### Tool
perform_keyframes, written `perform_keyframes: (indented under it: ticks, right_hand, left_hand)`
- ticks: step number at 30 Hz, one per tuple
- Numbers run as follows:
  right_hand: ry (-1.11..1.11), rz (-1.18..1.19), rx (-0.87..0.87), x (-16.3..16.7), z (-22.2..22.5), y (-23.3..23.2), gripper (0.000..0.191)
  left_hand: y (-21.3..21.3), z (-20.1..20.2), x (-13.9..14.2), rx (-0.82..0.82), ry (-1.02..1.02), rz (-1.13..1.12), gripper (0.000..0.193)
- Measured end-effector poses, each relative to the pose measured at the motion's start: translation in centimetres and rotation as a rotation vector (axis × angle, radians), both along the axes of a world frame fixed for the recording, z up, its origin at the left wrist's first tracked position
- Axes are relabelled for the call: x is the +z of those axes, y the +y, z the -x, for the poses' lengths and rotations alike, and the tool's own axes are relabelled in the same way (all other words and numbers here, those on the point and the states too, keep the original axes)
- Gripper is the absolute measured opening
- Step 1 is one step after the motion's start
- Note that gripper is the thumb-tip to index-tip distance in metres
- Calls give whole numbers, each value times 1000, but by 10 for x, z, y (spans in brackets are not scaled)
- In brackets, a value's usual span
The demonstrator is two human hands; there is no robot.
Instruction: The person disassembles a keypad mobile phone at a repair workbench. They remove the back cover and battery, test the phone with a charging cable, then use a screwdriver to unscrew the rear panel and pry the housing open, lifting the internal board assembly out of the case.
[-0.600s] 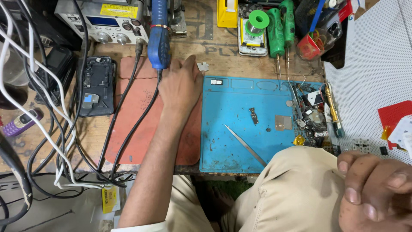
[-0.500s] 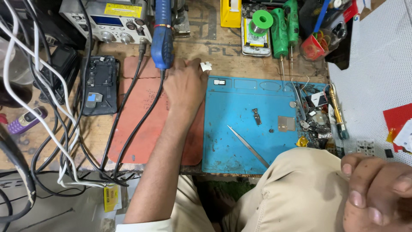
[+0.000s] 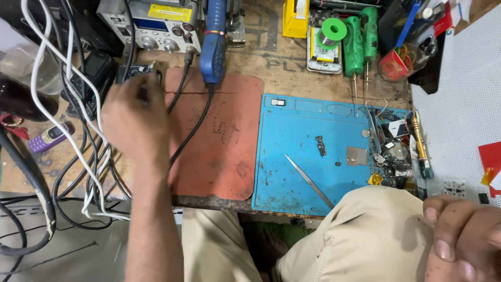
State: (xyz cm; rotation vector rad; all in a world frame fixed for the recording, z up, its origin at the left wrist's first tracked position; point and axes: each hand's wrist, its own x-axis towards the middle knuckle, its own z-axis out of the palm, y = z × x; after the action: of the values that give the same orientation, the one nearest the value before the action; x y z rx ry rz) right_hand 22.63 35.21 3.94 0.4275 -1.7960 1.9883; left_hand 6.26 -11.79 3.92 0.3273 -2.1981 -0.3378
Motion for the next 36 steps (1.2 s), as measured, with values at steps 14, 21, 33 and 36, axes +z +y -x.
perform_keyframes:
  ticks: [14, 21, 33, 36]
  right_hand:
    - [-89, 131, 78, 18, 10, -3, 25]
    - [-65, 51, 38, 2, 8, 21, 18]
    - [-63, -1170, -401, 44, 290, -21, 19]
    - [-128, -1306, -362, 15, 289, -27, 18]
  left_hand:
    - [-49, -26, -33, 76, -179, 150, 15]
    - [4, -60, -10, -111, -194, -42, 21]
    - [62, -102, -31, -312, -179, -97, 20]
    - [62, -105, -38, -301, -178, -124, 17]
